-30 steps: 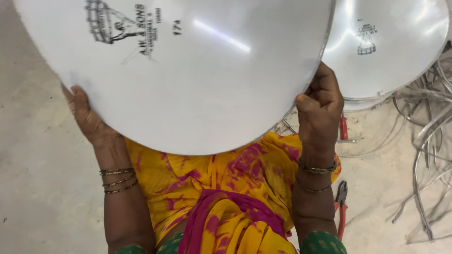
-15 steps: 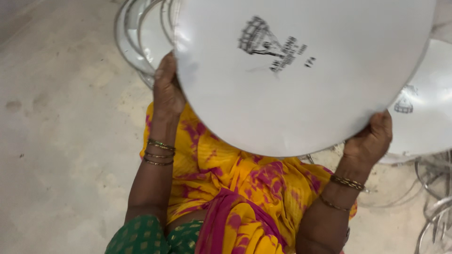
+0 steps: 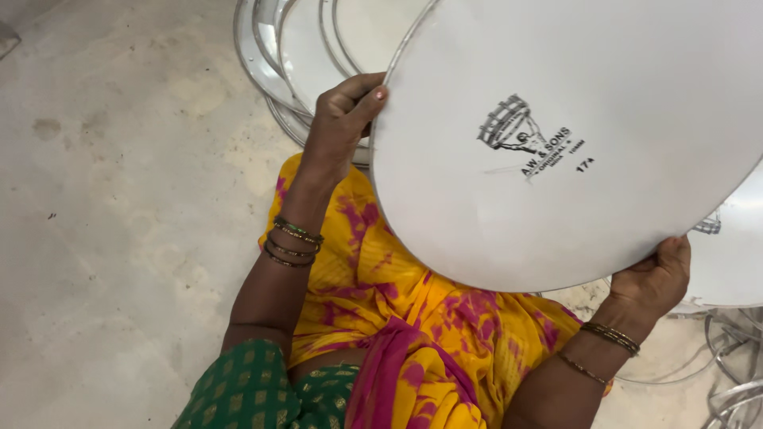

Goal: The person assembles drumheads by placing metal rings onto white membranes and using pliers to secure the wire frames around the edges.

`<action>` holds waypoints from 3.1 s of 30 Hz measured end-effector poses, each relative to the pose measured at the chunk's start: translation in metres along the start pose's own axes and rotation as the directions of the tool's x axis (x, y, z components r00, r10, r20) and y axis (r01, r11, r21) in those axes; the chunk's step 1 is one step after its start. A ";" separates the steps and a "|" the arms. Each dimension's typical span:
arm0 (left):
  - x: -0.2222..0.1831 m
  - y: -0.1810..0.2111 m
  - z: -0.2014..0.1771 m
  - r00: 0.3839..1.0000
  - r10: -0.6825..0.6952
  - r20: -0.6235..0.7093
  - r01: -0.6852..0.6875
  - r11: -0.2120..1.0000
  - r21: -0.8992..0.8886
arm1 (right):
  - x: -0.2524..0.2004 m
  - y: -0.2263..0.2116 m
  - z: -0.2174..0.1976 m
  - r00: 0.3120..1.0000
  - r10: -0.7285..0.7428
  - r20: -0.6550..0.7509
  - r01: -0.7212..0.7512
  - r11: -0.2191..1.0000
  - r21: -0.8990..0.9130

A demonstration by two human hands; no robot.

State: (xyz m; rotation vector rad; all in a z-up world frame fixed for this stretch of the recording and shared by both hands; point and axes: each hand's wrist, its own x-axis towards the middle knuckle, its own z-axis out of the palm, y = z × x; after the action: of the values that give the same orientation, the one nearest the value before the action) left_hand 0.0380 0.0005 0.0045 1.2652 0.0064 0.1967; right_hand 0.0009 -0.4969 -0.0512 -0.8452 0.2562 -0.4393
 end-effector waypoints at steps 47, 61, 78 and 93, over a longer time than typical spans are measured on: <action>-0.025 0.000 0.010 0.985 -0.098 0.143 0.100 0.995 -0.005 | 0.022 0.000 -0.043 0.991 0.085 -0.101 -0.092 0.993 -0.073; -0.017 -0.015 0.002 0.994 -0.063 0.090 0.063 0.998 -0.001 | 0.006 0.004 -0.025 0.993 0.112 -0.046 -0.119 0.973 -0.199; 0.030 0.042 0.021 0.953 0.240 0.186 -0.279 0.934 0.224 | -0.004 -0.007 -0.012 0.999 0.019 0.032 -0.020 0.999 0.043; 0.049 0.027 0.004 0.975 0.210 -0.067 -0.177 0.928 0.328 | -0.013 -0.017 0.000 0.970 -0.014 0.241 -0.009 0.995 0.096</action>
State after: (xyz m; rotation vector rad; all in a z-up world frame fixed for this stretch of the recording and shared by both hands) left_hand 0.0829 0.0117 0.0361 1.5806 0.0001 0.4452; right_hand -0.0150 -0.5013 -0.0375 -0.7953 0.0081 -0.3443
